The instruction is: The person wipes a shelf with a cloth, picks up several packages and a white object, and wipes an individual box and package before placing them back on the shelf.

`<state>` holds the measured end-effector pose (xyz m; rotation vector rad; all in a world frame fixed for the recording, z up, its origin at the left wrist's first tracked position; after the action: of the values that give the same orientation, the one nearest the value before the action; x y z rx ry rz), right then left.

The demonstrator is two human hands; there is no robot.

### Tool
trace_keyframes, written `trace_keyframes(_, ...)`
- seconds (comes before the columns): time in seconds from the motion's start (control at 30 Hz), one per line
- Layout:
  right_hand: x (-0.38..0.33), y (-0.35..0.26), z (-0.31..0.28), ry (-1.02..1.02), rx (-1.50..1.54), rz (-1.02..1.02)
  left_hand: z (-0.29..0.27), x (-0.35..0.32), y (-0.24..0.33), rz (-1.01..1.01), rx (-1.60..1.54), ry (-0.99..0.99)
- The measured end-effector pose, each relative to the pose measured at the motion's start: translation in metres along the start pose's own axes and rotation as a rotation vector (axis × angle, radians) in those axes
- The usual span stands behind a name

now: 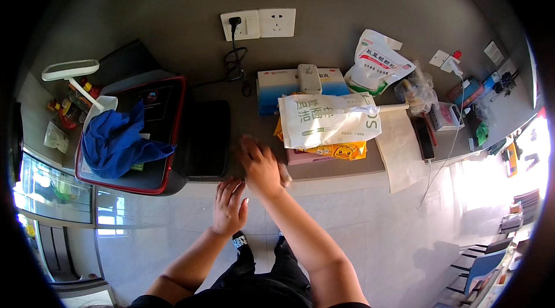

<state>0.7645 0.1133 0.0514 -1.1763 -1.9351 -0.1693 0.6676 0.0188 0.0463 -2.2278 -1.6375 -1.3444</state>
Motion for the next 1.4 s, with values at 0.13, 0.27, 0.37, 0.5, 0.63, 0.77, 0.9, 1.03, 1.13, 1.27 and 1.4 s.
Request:
trace_keyframes(0.13,0.05,0.032,0.077,-0.176,-0.34,-0.042,0.01,-0.002,-0.002,-0.008,0.049,0.007)
trace_keyframes(0.27,0.085,0.048,0.1,-0.099,-0.165,0.226,0.011,-0.001,-0.001,0.02,0.059,0.026)
trace_keyframes(0.37,0.081,0.051,0.101,0.084,-0.037,0.218,0.009,0.0,0.003,0.024,0.063,0.013)
trace_keyframes(0.5,0.043,0.04,0.063,0.037,-0.04,0.169,0.008,0.001,-0.001,-0.01,0.05,0.011)
trace_keyframes(0.63,0.004,0.006,-0.002,-0.075,0.002,0.135,0.003,0.002,-0.003,-0.009,0.059,0.017)
trace_keyframes(0.77,-0.009,0.005,-0.031,0.006,0.09,0.214,-0.005,0.009,-0.005,-0.075,-0.066,0.041)
trace_keyframes(0.9,0.027,0.013,-0.023,0.223,0.397,0.432,-0.021,0.017,-0.014,-0.119,-0.194,0.133)
trace_keyframes(1.03,0.125,-0.023,-0.002,0.36,0.527,0.23,-0.038,0.03,-0.016,-0.102,-0.226,0.213)
trace_keyframes(1.13,0.18,-0.029,0.031,0.392,0.486,0.067,-0.044,0.042,-0.009,-0.083,-0.272,0.232)
trace_keyframes(1.27,0.182,0.008,0.086,0.073,0.411,0.099,-0.045,0.057,-0.001,-0.053,-0.263,0.208)
trace_keyframes(1.4,0.144,0.011,0.064,0.128,0.568,0.241,-0.037,0.085,-0.005,-0.064,-0.051,0.15)
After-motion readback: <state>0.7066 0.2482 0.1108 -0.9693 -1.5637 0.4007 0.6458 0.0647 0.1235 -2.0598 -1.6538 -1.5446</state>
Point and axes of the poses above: each hand's wrist, its own x-axis towards the middle knuckle, its own z-axis out of the palm, y = z × x, the point moved 5 cm from there along x, towards the middle knuckle, and after that the axes turned 15 degrees about y, right-handed, at the moved point
